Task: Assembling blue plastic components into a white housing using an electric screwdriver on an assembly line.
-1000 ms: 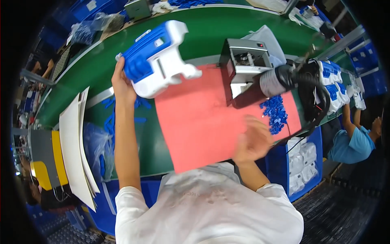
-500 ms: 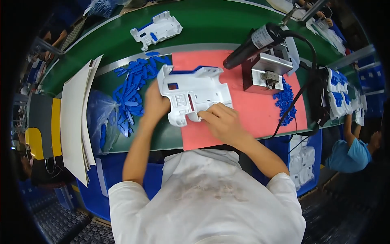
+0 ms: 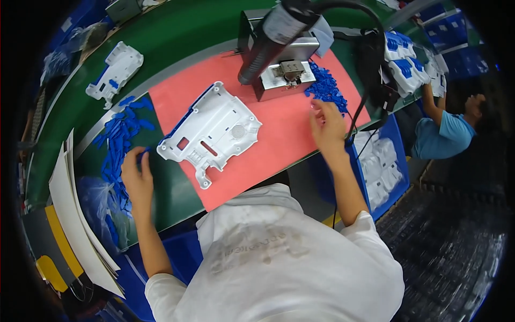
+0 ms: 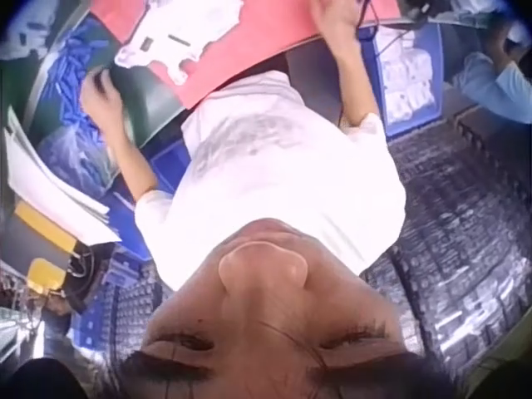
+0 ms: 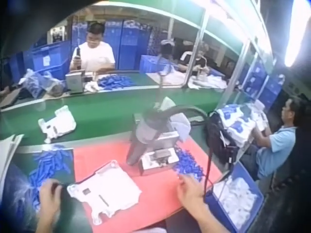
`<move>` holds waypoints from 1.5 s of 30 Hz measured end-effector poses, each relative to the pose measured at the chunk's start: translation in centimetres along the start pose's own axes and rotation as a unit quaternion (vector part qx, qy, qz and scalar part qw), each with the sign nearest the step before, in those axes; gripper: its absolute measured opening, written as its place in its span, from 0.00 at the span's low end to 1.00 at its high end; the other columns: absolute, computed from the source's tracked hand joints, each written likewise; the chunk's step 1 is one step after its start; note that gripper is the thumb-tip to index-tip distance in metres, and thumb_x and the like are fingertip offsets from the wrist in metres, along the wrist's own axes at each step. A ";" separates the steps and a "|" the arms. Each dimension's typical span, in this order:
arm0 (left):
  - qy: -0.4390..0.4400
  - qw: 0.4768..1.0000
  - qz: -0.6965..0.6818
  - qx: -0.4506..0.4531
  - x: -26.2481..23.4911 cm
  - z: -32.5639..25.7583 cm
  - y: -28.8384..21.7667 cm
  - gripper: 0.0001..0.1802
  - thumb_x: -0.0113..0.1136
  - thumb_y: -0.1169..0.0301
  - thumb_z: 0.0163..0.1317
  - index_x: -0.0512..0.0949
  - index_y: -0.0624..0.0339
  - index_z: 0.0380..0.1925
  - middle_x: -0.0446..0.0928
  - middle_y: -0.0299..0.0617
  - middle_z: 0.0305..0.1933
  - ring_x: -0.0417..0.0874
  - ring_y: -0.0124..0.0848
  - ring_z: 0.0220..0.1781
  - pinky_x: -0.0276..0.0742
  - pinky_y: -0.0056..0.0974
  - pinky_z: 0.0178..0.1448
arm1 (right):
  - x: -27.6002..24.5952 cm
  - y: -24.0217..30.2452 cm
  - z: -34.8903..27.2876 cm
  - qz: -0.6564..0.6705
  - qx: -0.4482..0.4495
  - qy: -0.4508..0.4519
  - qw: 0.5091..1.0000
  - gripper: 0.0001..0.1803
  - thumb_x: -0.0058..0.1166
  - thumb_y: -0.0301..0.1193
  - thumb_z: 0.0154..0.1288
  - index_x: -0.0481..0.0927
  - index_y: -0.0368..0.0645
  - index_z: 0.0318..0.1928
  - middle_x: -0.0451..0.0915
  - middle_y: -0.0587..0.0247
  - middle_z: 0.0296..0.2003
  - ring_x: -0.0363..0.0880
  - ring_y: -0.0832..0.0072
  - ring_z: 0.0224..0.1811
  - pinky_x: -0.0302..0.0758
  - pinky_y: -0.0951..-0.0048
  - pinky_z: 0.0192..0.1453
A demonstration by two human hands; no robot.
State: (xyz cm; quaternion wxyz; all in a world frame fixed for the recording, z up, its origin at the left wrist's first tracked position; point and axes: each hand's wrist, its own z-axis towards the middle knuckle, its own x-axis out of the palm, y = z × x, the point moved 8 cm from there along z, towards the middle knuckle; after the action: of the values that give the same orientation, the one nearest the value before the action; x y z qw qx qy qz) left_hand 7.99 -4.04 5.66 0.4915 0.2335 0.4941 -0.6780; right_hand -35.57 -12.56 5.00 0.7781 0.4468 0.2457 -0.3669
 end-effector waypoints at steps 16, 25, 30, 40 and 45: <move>0.014 0.901 -0.412 -0.134 6.7 -2.5 -2.2 0.07 0.53 0.76 0.69 0.70 0.67 0.44 0.78 0.42 0.39 0.79 0.25 0.41 0.74 0.30 0.48 | 2.8 -3.4 3.5 -0.112 -0.035 0.229 0.966 0.09 0.57 0.26 0.60 0.81 0.40 0.42 0.79 0.52 0.37 0.80 0.51 0.40 0.76 0.55 0.44; 0.008 0.888 -0.440 -0.137 7.2 -3.1 -2.1 0.07 0.54 0.77 0.68 0.69 0.66 0.43 0.79 0.40 0.36 0.74 0.19 0.31 0.70 0.26 0.34 | 2.3 -2.5 3.1 -0.120 -0.073 0.233 0.962 0.15 0.56 0.26 0.61 0.80 0.41 0.49 0.80 0.49 0.37 0.80 0.49 0.35 0.77 0.56 0.39; 0.016 0.925 -0.367 -0.098 7.0 -3.0 -2.6 0.09 0.58 0.78 0.64 0.72 0.66 0.42 0.79 0.44 0.33 0.78 0.26 0.31 0.73 0.31 0.35 | 0.9 1.7 3.4 -0.095 -0.063 0.209 0.971 0.10 0.56 0.21 0.59 0.82 0.38 0.43 0.80 0.51 0.33 0.82 0.57 0.33 0.78 0.65 0.36; -0.026 0.928 -0.364 -0.076 4.5 -2.6 -3.2 0.08 0.59 0.79 0.63 0.73 0.65 0.41 0.80 0.43 0.33 0.79 0.26 0.32 0.74 0.30 0.36 | 11.4 18.3 0.7 0.254 -0.152 0.279 0.914 0.09 0.60 0.20 0.57 0.83 0.36 0.39 0.83 0.56 0.35 0.82 0.66 0.32 0.78 0.72 0.37; -0.080 0.866 -0.479 -0.119 3.6 -4.7 -2.3 0.07 0.59 0.80 0.64 0.75 0.68 0.42 0.81 0.42 0.39 0.81 0.26 0.36 0.75 0.28 0.41 | 13.6 19.1 0.1 0.144 -0.265 0.327 0.895 0.10 0.60 0.21 0.57 0.84 0.38 0.41 0.79 0.58 0.35 0.78 0.63 0.36 0.76 0.66 0.40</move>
State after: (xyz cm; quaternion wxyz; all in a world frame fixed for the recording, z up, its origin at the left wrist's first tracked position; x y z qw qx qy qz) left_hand 3.69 -1.28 1.88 0.1683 -0.1476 0.5812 -0.7823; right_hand -12.19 -11.08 5.19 0.7878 0.3492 0.5074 -0.0049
